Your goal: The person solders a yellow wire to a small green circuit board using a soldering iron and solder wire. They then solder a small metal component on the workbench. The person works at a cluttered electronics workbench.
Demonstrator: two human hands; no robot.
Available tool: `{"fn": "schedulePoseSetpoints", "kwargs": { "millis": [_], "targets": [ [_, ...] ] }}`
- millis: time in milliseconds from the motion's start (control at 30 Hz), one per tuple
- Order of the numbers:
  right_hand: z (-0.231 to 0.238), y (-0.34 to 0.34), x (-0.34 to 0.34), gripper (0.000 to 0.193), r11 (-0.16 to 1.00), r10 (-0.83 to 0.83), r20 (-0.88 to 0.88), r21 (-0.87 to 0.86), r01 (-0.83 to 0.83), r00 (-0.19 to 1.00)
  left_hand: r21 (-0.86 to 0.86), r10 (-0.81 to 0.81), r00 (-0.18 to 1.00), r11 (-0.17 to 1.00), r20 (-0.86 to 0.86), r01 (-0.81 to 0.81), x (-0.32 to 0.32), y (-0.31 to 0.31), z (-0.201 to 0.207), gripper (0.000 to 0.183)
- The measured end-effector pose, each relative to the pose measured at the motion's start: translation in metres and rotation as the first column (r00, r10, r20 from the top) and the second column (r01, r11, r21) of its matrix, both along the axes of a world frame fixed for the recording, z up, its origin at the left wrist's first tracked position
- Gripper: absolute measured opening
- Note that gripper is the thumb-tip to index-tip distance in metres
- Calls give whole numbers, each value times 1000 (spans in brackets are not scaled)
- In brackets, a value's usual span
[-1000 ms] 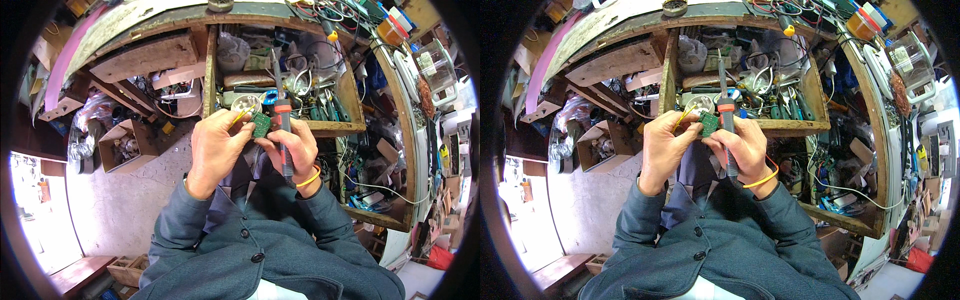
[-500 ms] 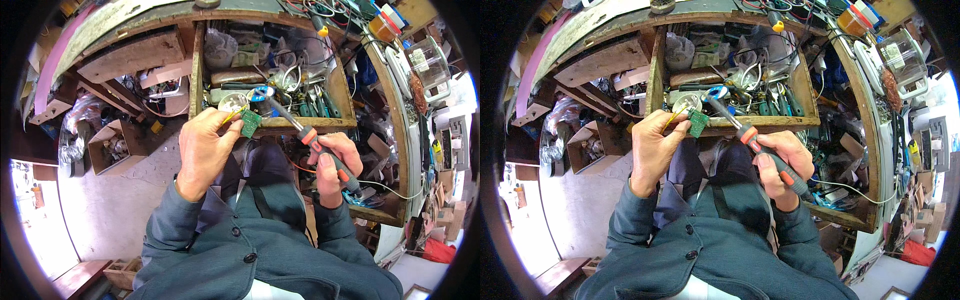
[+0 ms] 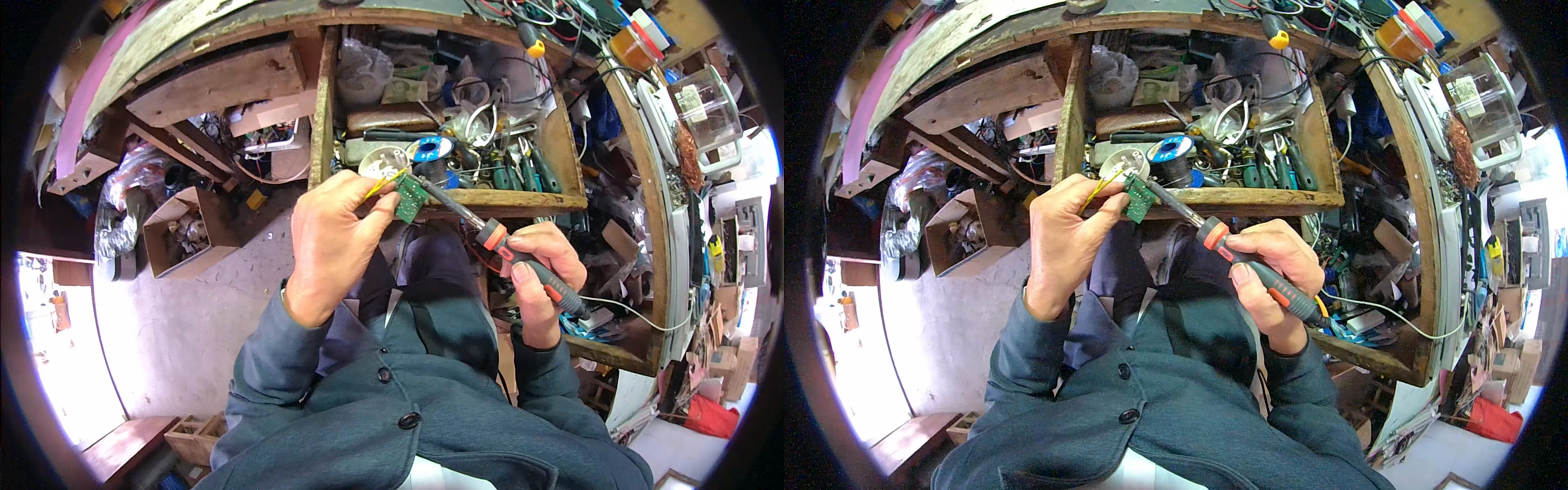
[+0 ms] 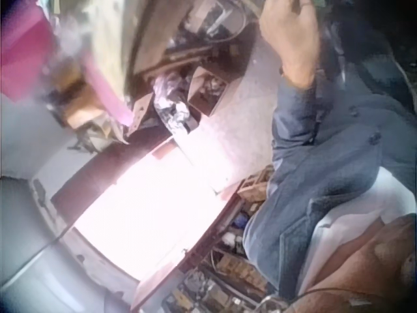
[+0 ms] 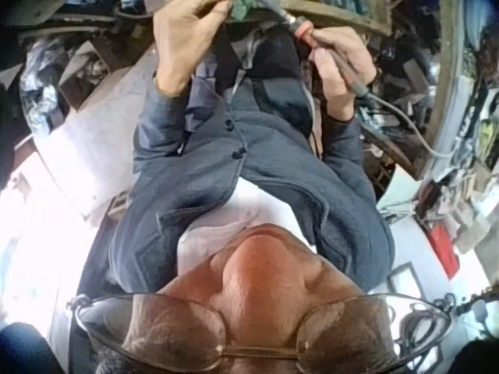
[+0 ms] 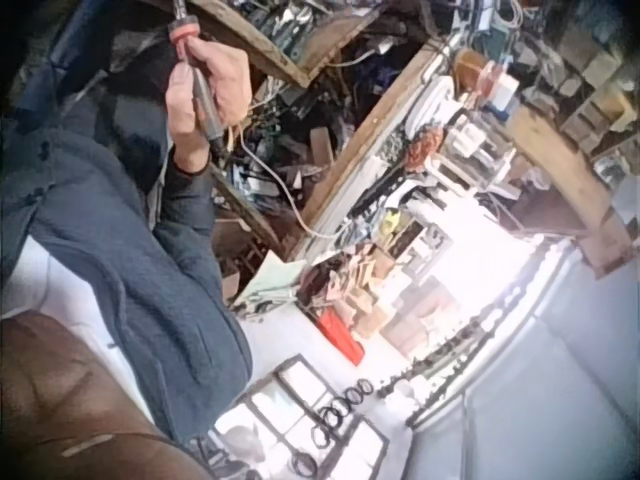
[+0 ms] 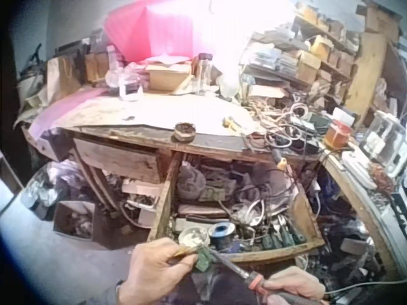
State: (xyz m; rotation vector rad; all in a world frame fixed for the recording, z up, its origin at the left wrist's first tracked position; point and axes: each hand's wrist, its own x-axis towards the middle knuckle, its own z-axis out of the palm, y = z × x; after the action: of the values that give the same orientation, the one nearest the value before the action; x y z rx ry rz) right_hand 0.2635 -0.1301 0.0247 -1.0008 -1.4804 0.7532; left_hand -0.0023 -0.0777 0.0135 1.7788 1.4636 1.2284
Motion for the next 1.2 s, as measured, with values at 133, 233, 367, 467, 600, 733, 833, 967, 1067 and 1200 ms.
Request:
{"fn": "schedulePoseSetpoints", "kwargs": {
  "millis": [133,233,367,467,600,733,833,967,1067,1200],
  "targets": [
    [2,1,-1,28,1000,-5,41,14,5,999,8,1,1000,1000,-22,-1,0,0,0,19],
    [2,2,-2,28,1000,-5,60,12,4,998,-2,-5,1000,1000,-11,5,-1,0,-1,19],
    [2,3,-1,29,1000,3,83,15,-4,997,4,-9,1000,1000,-18,10,-1,1,-2,19],
    [4,4,1,29,998,32,129,41,-38,991,4,-9,1000,1000,-22,9,-1,1,-2,19],
    [10,6,6,31,993,66,222,81,-86,973,-8,-9,1000,1000,-17,9,-1,0,-3,19],
    [13,8,7,33,984,90,296,121,-131,951,15,-4,1000,1000,-24,4,-1,0,-2,19],
    [19,8,8,40,976,94,366,149,-158,926,10,-5,1000,1000,-27,6,-2,0,-2,19],
    [21,6,7,46,975,110,384,139,-176,917,17,-3,1000,1000,-8,3,0,0,-3,19],
    [22,9,7,46,960,100,443,192,-204,891,13,-6,1000,1000,-14,6,0,0,-3,19],
    [24,3,7,53,966,114,465,153,-207,878,23,-10,1000,1000,-1,10,-1,0,-2,19]
  ]
}}
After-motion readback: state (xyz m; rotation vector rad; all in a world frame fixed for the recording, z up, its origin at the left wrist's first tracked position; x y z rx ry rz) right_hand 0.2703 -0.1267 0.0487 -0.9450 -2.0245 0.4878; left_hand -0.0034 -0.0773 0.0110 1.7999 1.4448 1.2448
